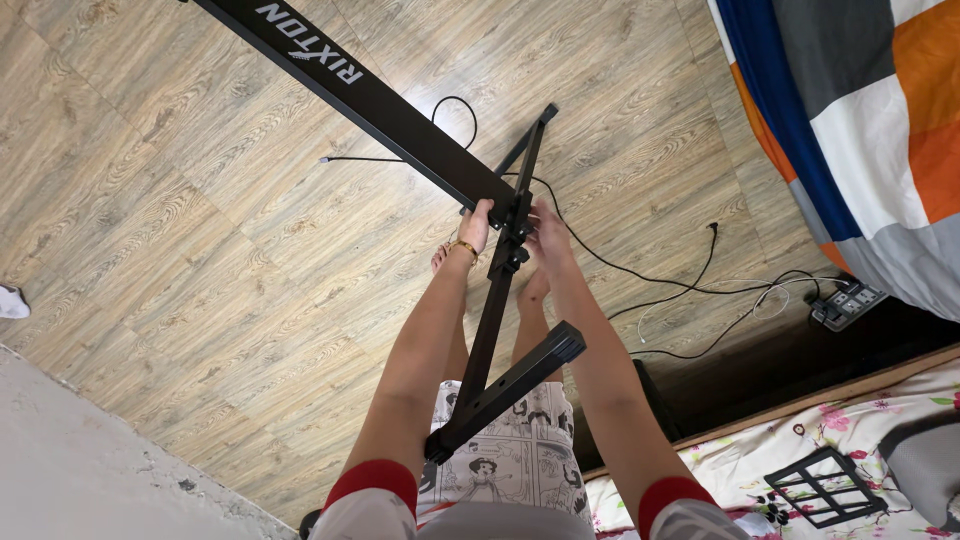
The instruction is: The person places a pink and white striped cloth on a bed next to a keyboard. They then pick up a black metal keyboard stand from the floor and begin assembling it by tightening the screws on the legs. The person adjusts the stand's height and position before placing it on the bed.
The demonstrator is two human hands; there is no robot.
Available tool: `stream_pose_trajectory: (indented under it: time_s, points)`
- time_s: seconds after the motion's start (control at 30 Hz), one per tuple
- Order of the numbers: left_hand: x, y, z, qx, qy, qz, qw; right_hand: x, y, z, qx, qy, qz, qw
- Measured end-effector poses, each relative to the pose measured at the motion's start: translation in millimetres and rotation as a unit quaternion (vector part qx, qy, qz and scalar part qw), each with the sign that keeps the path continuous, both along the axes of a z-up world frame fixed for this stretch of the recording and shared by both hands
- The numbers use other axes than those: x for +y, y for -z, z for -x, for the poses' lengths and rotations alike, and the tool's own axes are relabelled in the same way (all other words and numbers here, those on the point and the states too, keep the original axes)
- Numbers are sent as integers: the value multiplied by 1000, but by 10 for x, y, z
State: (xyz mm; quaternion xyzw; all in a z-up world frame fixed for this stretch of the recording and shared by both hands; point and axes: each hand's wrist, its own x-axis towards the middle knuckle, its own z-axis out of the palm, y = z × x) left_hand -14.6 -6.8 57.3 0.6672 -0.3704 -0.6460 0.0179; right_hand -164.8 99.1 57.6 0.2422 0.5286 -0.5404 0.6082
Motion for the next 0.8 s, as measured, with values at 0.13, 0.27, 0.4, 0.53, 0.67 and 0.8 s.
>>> stream_pose_trajectory:
  time_s: [0.13, 0.27, 0.4, 0.53, 0.67, 0.8]
  points:
    - [0, 17, 1, -12, -27, -25, 999, 114, 296, -27, 92, -30, 81, 992]
    - [48, 148, 40, 14, -63, -38, 997, 191, 263, 36, 289, -11, 145, 946]
    - [43, 194, -31, 27, -33, -38, 998, 105, 70, 63, 151, -21, -2, 988]
    - [-33, 25, -11, -21, 4, -65, 998, 34, 76, 39, 26, -120, -83, 989]
    - [-69, -41, -17, -23, 15, -52, 998, 94, 283, 88, 69, -121, 33, 990]
    - [-59, 92, -28, 3, 5, -34, 999, 105, 142, 214, 315, -23, 141, 938]
